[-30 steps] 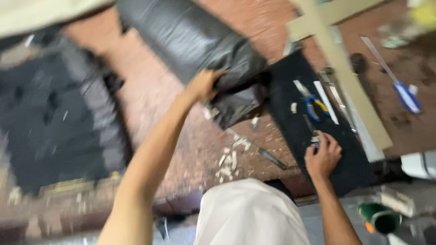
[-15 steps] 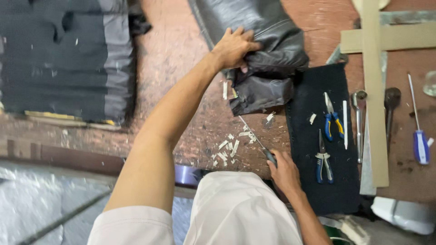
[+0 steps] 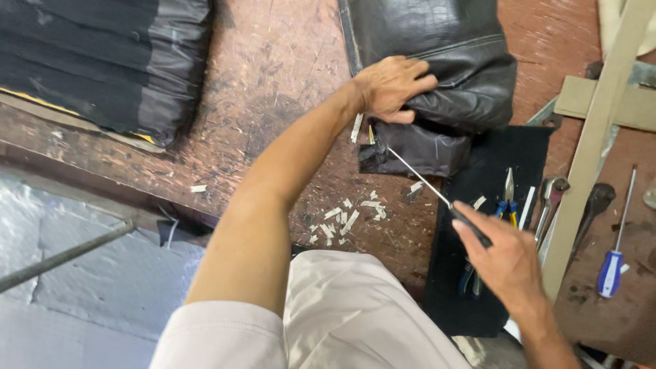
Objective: The person uses pliers, a knife, and scissors to cut and remove the black leather cover from a cylindrical foam seat cushion. They pull away the cover, trim along seams, and separate the material from the foam, leaving the exposed foam on the workbench.
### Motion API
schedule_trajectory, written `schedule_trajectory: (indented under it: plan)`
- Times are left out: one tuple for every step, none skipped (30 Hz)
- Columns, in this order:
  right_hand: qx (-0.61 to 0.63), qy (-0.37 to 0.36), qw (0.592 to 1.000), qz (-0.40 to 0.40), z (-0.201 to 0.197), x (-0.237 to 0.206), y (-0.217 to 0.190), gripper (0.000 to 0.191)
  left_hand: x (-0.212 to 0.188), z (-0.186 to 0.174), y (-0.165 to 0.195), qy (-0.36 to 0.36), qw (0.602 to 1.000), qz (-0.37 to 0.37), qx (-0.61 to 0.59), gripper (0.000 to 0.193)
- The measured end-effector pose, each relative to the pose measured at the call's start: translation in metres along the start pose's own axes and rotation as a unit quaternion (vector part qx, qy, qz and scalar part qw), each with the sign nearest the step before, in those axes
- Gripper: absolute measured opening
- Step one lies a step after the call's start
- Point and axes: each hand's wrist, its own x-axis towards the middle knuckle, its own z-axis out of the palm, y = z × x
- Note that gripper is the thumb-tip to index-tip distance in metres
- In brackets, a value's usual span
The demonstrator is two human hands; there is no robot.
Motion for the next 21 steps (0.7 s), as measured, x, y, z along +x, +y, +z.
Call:
schedule_trajectory:
  plan:
    - [-0.027,-0.013,1.000,-0.004,-0.005,0.017,-0.002,0.035,0.002,0.000,-0.007,0.029,0.998,0.049,0.032,0.056]
    - [-0.053,-0.027,0.998,-0.008,-0.009,0.031,-0.005,0.035,0.003,0.001,-0.015,0.058,0.992,0.096,0.064,0.056]
    - [-0.076,-0.043,0.996,-0.024,-0.011,0.045,-0.007,0.033,0.001,0.003,-0.021,0.089,0.990,0.093,0.065,0.061]
    - [-0.100,-0.058,0.993,-0.038,-0.012,0.058,-0.007,0.031,0.000,0.005,-0.028,0.120,0.986,0.093,0.065,0.066]
    - [-0.126,-0.072,0.988,-0.052,-0.012,0.070,-0.007,0.029,0.000,0.007,-0.036,0.154,0.982,0.092,0.066,0.072]
    - [-0.146,-0.081,0.984,-0.063,-0.011,0.082,-0.007,0.028,0.000,0.010,-0.042,0.154,0.982,0.096,0.048,0.074]
    - [-0.167,-0.092,0.979,-0.073,-0.010,0.091,-0.006,0.027,0.000,0.013,-0.048,0.154,0.983,0.099,0.027,0.077]
    - [-0.187,-0.107,0.973,-0.087,-0.009,0.099,-0.006,0.026,0.000,0.017,-0.052,0.156,0.983,0.097,0.006,0.080]
    - [-0.190,-0.124,0.970,-0.088,-0.008,0.106,-0.006,0.026,-0.001,0.020,-0.054,0.160,0.982,0.096,0.003,0.080]
    - [-0.194,-0.139,0.967,-0.088,-0.008,0.112,-0.005,0.027,-0.001,0.023,-0.056,0.165,0.982,0.097,0.000,0.081]
    - [-0.199,-0.151,0.964,-0.087,-0.008,0.119,-0.005,0.027,0.000,0.025,-0.059,0.170,0.980,0.100,-0.001,0.081]
    - [-0.221,-0.163,0.956,-0.098,-0.008,0.126,-0.004,0.028,0.000,0.026,-0.061,0.176,0.979,0.104,0.006,0.083]
    - [-0.243,-0.178,0.948,-0.108,-0.009,0.131,-0.005,0.029,-0.001,0.027,-0.061,0.181,0.978,0.106,0.010,0.085]
    - [-0.263,-0.193,0.938,-0.116,-0.011,0.136,-0.006,0.030,-0.002,0.028,-0.061,0.187,0.976,0.110,0.013,0.087]
    - [-0.262,-0.212,0.934,-0.116,-0.013,0.139,-0.008,0.032,-0.002,0.028,-0.060,0.189,0.976,0.108,0.009,0.088]
    - [-0.260,-0.227,0.931,-0.117,-0.014,0.143,-0.011,0.035,-0.003,0.028,-0.061,0.190,0.976,0.108,0.008,0.088]
    - [-0.257,-0.241,0.929,-0.116,-0.014,0.146,-0.015,0.037,-0.004,0.027,-0.061,0.190,0.976,0.110,0.006,0.089]
    - [-0.301,-0.267,0.907,-0.122,-0.013,0.145,-0.020,0.043,-0.004,0.028,-0.062,0.193,0.974,0.116,-0.003,0.088]
    - [-0.343,-0.291,0.883,-0.131,-0.013,0.142,-0.027,0.050,-0.004,0.029,-0.062,0.195,0.973,0.122,-0.010,0.088]
    - [-0.384,-0.312,0.857,-0.141,-0.011,0.143,-0.032,0.056,-0.004,0.030,-0.064,0.197,0.973,0.124,-0.009,0.087]
    - [-0.380,-0.329,0.855,-0.129,-0.008,0.146,-0.034,0.061,-0.003,0.031,-0.067,0.199,0.972,0.126,-0.009,0.087]
